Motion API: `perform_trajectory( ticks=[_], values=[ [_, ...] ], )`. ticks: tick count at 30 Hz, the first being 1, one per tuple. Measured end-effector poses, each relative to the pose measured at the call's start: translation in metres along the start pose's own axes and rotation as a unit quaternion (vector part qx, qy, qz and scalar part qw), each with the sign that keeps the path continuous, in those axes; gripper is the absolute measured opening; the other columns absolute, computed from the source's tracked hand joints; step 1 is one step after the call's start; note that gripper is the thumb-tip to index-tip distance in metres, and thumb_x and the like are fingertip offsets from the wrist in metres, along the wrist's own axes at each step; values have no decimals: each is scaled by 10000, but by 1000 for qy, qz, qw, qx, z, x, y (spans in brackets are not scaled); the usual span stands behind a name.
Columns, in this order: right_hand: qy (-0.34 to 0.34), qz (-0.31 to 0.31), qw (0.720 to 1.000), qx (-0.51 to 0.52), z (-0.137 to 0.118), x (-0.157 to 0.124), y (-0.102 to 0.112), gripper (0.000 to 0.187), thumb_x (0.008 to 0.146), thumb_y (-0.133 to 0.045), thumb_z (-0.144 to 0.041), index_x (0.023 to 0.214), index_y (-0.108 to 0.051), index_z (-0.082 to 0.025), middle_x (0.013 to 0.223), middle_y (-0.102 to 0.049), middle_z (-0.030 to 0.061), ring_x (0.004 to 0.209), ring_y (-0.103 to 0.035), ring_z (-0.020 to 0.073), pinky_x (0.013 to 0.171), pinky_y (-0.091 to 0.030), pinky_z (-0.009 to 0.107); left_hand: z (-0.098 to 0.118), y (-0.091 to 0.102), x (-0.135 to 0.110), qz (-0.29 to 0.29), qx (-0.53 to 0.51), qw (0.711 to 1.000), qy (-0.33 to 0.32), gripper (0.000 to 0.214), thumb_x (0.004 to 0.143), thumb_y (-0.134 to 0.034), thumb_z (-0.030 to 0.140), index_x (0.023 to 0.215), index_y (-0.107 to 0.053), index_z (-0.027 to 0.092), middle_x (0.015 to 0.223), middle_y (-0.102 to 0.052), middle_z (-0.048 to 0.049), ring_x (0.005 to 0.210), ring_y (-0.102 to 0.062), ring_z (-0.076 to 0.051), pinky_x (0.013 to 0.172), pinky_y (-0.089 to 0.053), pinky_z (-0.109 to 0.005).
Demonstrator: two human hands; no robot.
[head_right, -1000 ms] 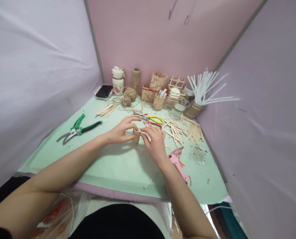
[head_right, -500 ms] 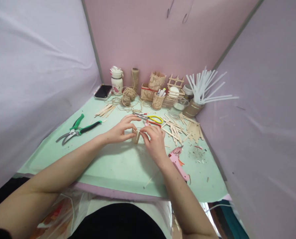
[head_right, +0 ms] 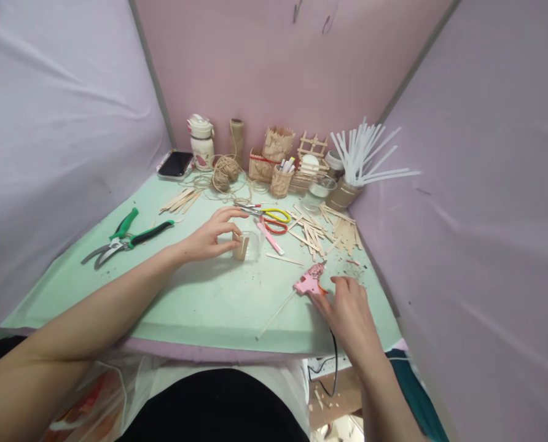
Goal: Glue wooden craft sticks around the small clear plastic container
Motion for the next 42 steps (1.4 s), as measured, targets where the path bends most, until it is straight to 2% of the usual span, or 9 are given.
perform_trajectory(
  ticks=[6,11,15,20,24,26,30,36,42],
  values=[
    [-63,-94,993,30,-9,-3,-24,363,810,-641,-445,984,-618,-127,943,-620,151,917,-584,316,809,-473,417,3,3,0,-8,0,1000,-1,58,846,-583,210,864,-631,185,1352,-530,-121,1326,-396,-271,1113,-324,-482],
    [-118,-67,982,135,-6,-4,-14,404,850,-525,-492,1010,-613,-131,949,-643,143,881,-601,293,785,-484,421,6,6,0,-23,3,1000,-9,85,839,-569,175,890,-637,179,1331,-535,-129,1309,-413,-259,1108,-332,-460],
    [-125,-33,950,284,-20,-11,2,443,902,-469,-548,1116,-609,-186,1042,-676,110,880,-626,246,751,-514,359,9,5,1,-21,3,1000,-6,86,847,-550,161,853,-635,179,1295,-563,-126,1263,-456,-246,1081,-354,-446],
    [-61,-11,918,392,-66,-29,-2,467,973,-361,-499,1244,-590,-196,1098,-675,129,868,-638,243,627,-525,317,14,2,0,-16,3,1000,22,75,865,-573,204,849,-643,181,1263,-600,-104,1182,-510,-228,1042,-376,-409],
    [44,8,920,389,-98,-33,-10,413,995,-343,-409,1291,-537,-196,1137,-626,130,984,-616,255,797,-508,386,16,-1,0,-13,8,999,33,90,862,-573,183,814,-649,172,1237,-620,-101,1150,-525,-226,1017,-387,-392],
    [79,23,925,371,-106,-30,-12,363,1000,-342,-377,1242,-545,-198,1097,-613,115,991,-597,248,824,-486,397,18,-2,0,-14,11,999,40,94,866,-580,192,814,-656,173,1234,-626,-96,1147,-522,-231,1014,-384,-399],
    [87,56,935,339,-109,-22,-17,274,1005,-340,-342,1100,-557,-205,960,-590,72,895,-563,224,758,-460,367,24,-4,2,-22,25,997,74,110,886,-589,255,854,-674,193,1264,-622,-74,1185,-490,-248,1016,-369,-431],
    [135,103,937,304,-108,-18,-25,258,1005,-333,-342,1084,-536,-204,884,-548,53,798,-509,208,691,-431,346,36,-6,5,-28,42,993,105,144,912,-556,268,880,-678,197,1272,-625,-69,1202,-482,-257,988,-370,-452],
    [132,121,933,312,-113,-16,-23,225,986,-363,-312,1054,-549,-205,849,-538,48,780,-498,213,684,-411,357,42,-7,8,-16,53,991,120,254,963,-456,283,888,-684,198,1281,-624,-62,1201,-475,-256,993,-365,-462]
  ],
)
Point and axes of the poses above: each hand's wrist, its own x-axis towards the middle knuckle, its own y-axis out of the back of the hand, z = x × y, the point moved 1 cm from there along x, towards the middle knuckle
